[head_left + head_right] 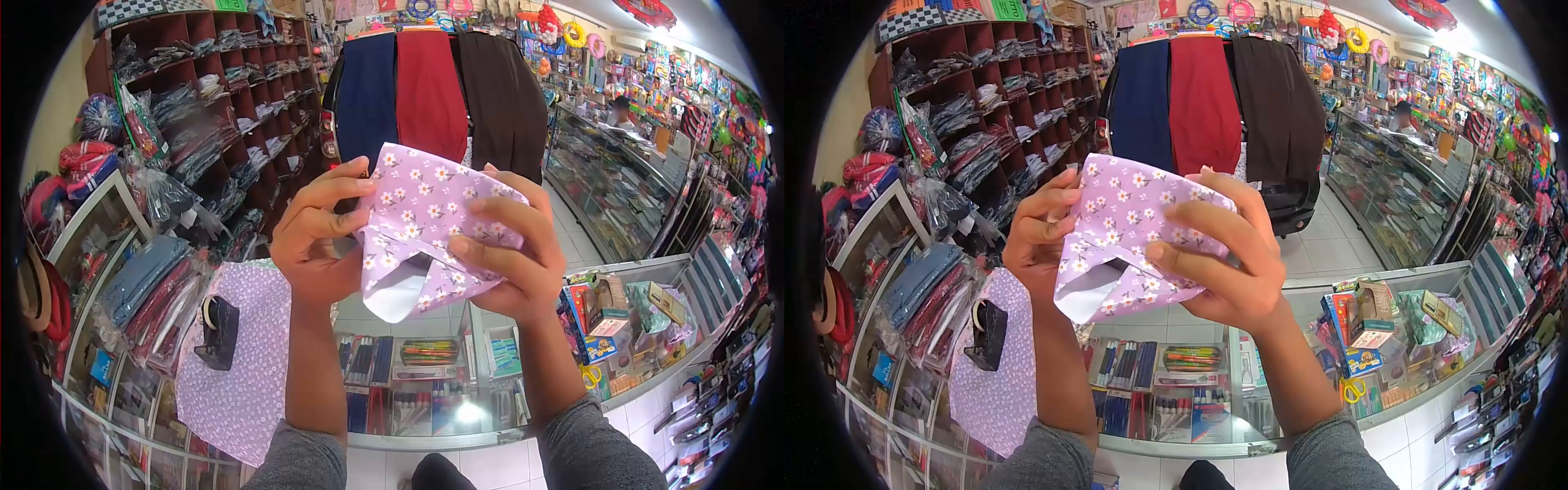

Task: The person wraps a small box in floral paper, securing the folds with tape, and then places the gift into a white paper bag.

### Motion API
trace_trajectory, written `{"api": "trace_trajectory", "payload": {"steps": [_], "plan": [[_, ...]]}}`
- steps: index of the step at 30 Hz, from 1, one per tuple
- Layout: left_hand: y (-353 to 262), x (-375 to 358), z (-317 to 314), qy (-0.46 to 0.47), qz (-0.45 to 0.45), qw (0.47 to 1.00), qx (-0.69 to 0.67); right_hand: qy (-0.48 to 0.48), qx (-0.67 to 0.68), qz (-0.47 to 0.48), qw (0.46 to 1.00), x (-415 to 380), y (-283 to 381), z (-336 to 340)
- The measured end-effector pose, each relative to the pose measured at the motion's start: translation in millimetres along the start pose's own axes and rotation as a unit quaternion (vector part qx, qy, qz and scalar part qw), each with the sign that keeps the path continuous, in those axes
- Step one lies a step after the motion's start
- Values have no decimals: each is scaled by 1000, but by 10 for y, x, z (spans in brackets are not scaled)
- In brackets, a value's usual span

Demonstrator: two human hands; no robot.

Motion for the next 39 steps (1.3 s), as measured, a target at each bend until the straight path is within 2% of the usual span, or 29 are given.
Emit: {"api": "trace_trajectory", "payload": {"steps": [3,6,8,11,17,23,25,27,29,34,37,38,39], "plan": [[-23,18,2,-9,-30,999,40,-5,-8,5,1000,-17,-5,16],[-3,-36,-27,-11,8,999,51,-10,-20,18,1000,-34,2,-3],[35,-62,-45,-42,29,999,-16,-16,-28,25,999,-37,14,-12],[61,-75,-58,-40,46,996,-64,-20,-23,27,999,-38,20,-5],[57,-11,-107,-6,35,993,-110,-3,5,-3,1000,-26,-33,3],[24,56,-59,37,27,986,-160,1,109,-50,993,-41,-153,57],[3,69,-27,57,95,984,-140,4,125,-60,990,-19,-144,61],[12,59,1,80,81,983,-144,6,139,-72,988,-15,-147,52],[17,38,-7,63,137,975,-161,14,160,-62,985,-11,-152,18],[4,53,-14,99,132,973,-162,19,211,-79,974,-76,-204,-28],[26,37,-21,111,199,966,-123,33,257,-110,960,-99,-194,-58],[36,39,-37,73,203,965,-151,38,274,-121,953,-104,-188,-77],[32,36,-43,73,203,965,-151,38,274,-122,953,-117,-181,-88]]}}
Point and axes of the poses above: each hand's wrist, its own x-axis towards the middle knuckle, its own z-axis out of the back of the hand, y = z × x, the point moved 5 cm from there along x, towards the middle knuckle, and after that the axes turned 3 degrees about x, right-handed, at the moved point
